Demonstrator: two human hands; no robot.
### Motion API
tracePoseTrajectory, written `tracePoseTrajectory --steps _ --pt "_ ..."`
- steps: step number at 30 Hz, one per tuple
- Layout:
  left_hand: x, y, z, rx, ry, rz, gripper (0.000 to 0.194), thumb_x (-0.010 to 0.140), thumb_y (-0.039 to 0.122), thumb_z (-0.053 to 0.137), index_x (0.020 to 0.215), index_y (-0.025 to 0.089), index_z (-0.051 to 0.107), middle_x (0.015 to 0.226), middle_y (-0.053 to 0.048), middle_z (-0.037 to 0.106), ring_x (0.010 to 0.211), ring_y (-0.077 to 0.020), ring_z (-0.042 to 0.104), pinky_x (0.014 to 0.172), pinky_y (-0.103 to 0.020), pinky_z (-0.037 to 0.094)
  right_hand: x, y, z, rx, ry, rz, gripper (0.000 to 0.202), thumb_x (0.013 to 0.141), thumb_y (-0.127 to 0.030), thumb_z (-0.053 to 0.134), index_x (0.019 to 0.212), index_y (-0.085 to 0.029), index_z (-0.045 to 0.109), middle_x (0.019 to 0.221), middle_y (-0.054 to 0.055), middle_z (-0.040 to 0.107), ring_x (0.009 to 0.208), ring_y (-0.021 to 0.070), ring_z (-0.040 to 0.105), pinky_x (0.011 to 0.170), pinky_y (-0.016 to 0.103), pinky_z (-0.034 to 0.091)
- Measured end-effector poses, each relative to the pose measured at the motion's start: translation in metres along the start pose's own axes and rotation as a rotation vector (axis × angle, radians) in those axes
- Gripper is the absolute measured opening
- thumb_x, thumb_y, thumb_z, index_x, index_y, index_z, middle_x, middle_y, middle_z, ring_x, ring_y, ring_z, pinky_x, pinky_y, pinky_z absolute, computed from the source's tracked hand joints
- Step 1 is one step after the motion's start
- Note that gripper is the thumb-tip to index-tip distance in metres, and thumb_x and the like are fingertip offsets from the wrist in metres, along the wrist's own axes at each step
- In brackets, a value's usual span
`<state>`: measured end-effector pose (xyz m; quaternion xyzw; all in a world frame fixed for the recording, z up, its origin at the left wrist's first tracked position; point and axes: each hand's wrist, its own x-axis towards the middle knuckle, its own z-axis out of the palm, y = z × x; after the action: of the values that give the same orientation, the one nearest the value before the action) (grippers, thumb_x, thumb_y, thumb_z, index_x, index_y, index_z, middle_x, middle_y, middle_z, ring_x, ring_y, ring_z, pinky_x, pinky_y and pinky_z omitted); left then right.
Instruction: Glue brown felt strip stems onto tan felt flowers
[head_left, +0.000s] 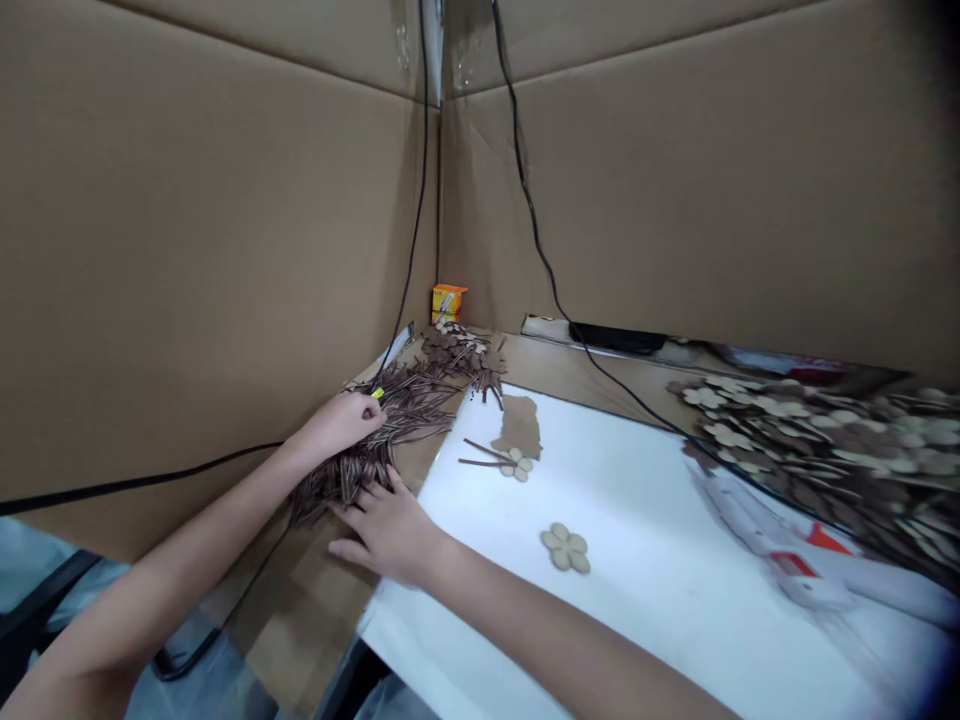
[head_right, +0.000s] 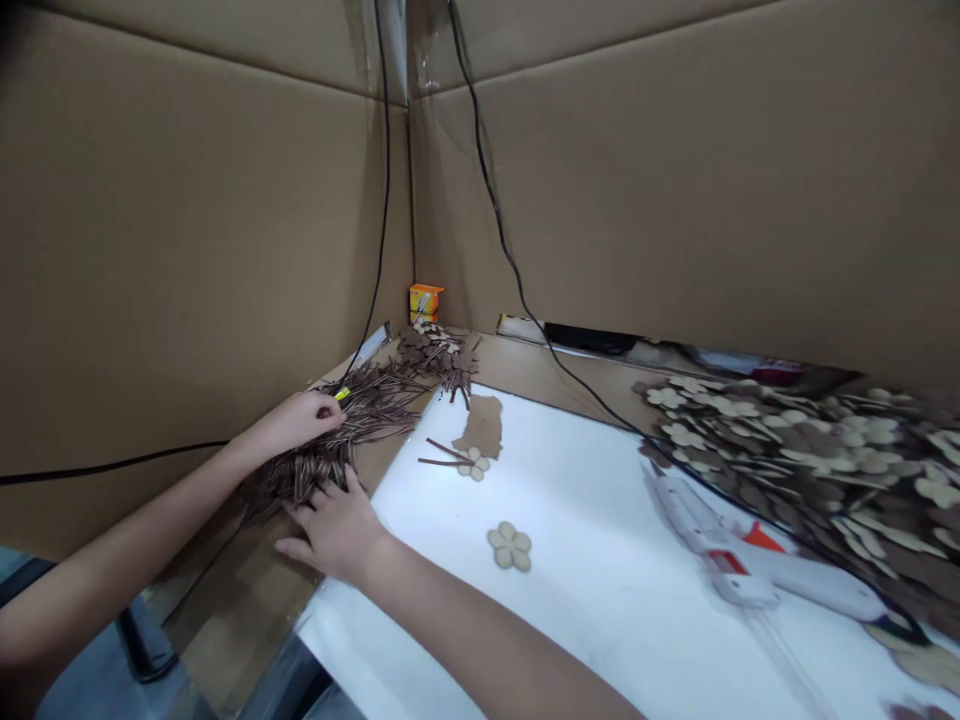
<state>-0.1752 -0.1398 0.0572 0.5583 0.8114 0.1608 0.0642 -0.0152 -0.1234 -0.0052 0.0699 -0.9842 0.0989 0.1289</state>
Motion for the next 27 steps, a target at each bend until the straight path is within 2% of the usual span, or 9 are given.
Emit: tracePoseTrajectory --steps 3,6,8,12,14,16,20,23,27 --pt "0.005 -0.001 -0.011 -0.042 -0.005 0.004 0.030 0.076 0.039 0.047 0.069 0.016 0.065 0.067 -0.003 0.064 0.064 -0.0167 0.056 0.058 -0.023 0.035 0.011 -0.005 -0.004 -0.087 0.089 0.004 0.035 0.090 -0.037 0.039 0.090 -0.014 0.066 0.083 0.009 0.068 0.085 0.0224 0.058 0.098 0.050 0.024" --pt "0.009 -0.003 -0.018 -0.082 -0.047 0.005 0.029 0.072 0.039 0.049 0.070 0.016 0.066 0.069 -0.002 0.065 0.065 -0.0170 0.057 0.058 -0.023 0.036 0.017 -0.031 -0.006 -0.114 0.206 -0.105 0.027 0.087 -0.022 0.040 0.079 -0.012 0.063 0.075 0.010 0.066 0.071 0.0206 0.056 0.084 0.048 0.036" --pt "0.012 -0.007 -0.020 -0.104 -0.074 -0.001 0.028 0.070 0.038 0.050 0.069 0.016 0.067 0.069 -0.002 0.066 0.064 -0.0171 0.057 0.058 -0.023 0.037 0.020 -0.049 -0.002 -0.068 0.224 -0.224 0.024 0.084 -0.028 0.043 0.083 -0.012 0.061 0.082 0.010 0.065 0.079 0.0225 0.056 0.075 0.042 0.042" --pt "0.015 -0.014 -0.021 -0.144 -0.083 -0.012 0.027 0.067 0.038 0.053 0.068 0.015 0.067 0.067 -0.003 0.066 0.064 -0.0178 0.057 0.057 -0.023 0.037 0.027 -0.060 0.018 0.068 0.075 -0.289 0.039 0.086 -0.046 0.040 0.118 -0.026 0.051 0.130 0.007 0.048 0.123 0.0252 0.036 0.096 0.053 0.031" --pt "0.015 -0.016 -0.021 -0.163 -0.069 -0.017 0.028 0.067 0.038 0.053 0.066 0.014 0.066 0.066 -0.003 0.065 0.063 -0.0177 0.057 0.057 -0.023 0.037 0.029 -0.052 0.026 0.111 -0.059 -0.283 0.045 0.089 -0.050 0.032 0.127 -0.030 0.043 0.138 0.005 0.040 0.129 0.0231 0.030 0.099 0.058 0.025" --pt "0.014 -0.018 -0.022 -0.178 -0.042 -0.022 0.028 0.067 0.039 0.052 0.065 0.014 0.066 0.064 -0.002 0.065 0.063 -0.0175 0.056 0.057 -0.024 0.037 0.030 -0.037 0.028 0.126 -0.126 -0.259 0.048 0.090 -0.053 0.026 0.129 -0.030 0.041 0.139 0.004 0.040 0.128 0.0220 0.032 0.098 0.057 0.028" --pt "0.014 -0.014 -0.028 -0.202 0.051 -0.025 0.033 0.072 0.041 0.048 0.065 0.014 0.066 0.063 -0.002 0.064 0.063 -0.0172 0.056 0.059 -0.024 0.037 0.030 0.005 0.018 0.013 -0.070 -0.083 0.047 0.090 -0.051 0.028 0.130 -0.031 0.041 0.139 0.000 0.040 0.124 0.0259 0.039 0.093 0.049 0.040" --pt "0.019 -0.006 -0.035 -0.230 0.145 -0.016 0.034 0.074 0.041 0.046 0.064 0.014 0.065 0.062 -0.001 0.064 0.063 -0.0166 0.056 0.060 -0.024 0.038 0.030 0.031 0.009 -0.051 -0.038 -0.004 0.044 0.090 -0.048 0.033 0.129 -0.030 0.042 0.136 0.002 0.044 0.114 0.0278 0.048 0.089 0.051 0.041" --pt "0.027 0.011 -0.050 -0.289 0.310 -0.014 0.032 0.074 0.039 0.046 0.067 0.013 0.065 0.063 -0.001 0.064 0.062 -0.0156 0.055 0.057 -0.022 0.037 0.029 0.031 -0.004 -0.126 -0.034 -0.030 0.035 0.086 -0.039 0.046 0.117 -0.028 0.055 0.124 0.004 0.056 0.098 0.0252 0.059 0.079 0.045 0.047"
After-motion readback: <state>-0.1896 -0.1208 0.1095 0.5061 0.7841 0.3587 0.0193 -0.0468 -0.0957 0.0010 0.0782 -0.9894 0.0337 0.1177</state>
